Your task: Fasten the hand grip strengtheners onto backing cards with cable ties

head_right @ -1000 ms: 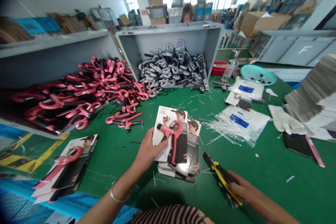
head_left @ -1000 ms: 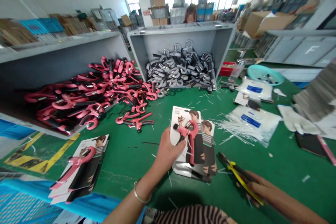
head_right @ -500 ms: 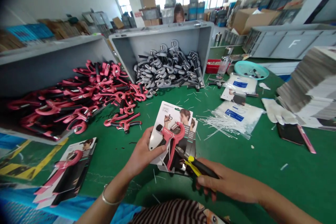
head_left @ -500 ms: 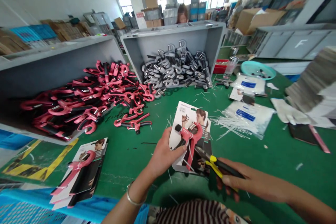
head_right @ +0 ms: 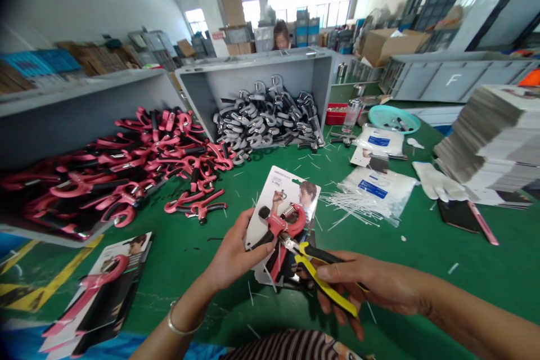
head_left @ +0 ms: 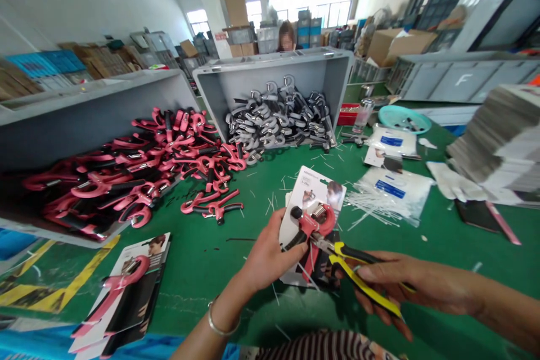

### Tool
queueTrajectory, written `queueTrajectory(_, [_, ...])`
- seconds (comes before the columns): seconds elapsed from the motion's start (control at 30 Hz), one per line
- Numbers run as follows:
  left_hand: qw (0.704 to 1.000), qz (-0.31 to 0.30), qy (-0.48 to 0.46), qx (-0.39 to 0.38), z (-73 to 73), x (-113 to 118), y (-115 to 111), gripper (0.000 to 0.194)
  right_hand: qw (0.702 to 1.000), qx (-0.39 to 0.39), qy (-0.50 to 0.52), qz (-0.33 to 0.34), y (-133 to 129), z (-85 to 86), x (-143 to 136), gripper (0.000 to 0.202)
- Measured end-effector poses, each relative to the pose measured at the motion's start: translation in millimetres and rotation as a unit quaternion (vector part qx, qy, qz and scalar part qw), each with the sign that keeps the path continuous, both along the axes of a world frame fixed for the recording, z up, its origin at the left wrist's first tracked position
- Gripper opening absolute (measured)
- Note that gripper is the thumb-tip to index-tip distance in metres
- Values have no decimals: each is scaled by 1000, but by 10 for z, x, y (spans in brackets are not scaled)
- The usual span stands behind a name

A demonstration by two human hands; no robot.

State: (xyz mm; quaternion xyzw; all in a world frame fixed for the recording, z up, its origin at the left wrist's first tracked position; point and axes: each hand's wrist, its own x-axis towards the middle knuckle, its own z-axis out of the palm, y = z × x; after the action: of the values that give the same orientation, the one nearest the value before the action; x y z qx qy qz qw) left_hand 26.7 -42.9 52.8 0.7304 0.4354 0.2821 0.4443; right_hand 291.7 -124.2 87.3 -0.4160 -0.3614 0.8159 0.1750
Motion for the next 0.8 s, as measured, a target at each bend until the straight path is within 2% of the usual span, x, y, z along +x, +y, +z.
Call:
queueTrajectory(0.07, [1000, 7, -6, -7, -23, -8, 1, 65, 1000, -12, 13, -8, -27, -23, -14, 40])
queueTrajectory(0.2, [999, 18, -25, -20, -52, -12, 33, 63, 1000, 3, 12, 17, -34, -39, 10, 38])
queueTrajectory(0.4, [999, 10, -28, -28, -20, 6, 67, 62, 998, 33, -38, 43, 40, 47, 79, 44])
queueTrajectory(0.57, [1000, -4, 5, -6, 30, 32, 64, 63, 998, 10, -33, 54, 124, 85, 101, 39])
queueTrajectory(0.8, [1000, -1, 16, -4, 52, 30, 70, 61, 995, -19, -58, 80, 169, 147, 131, 42])
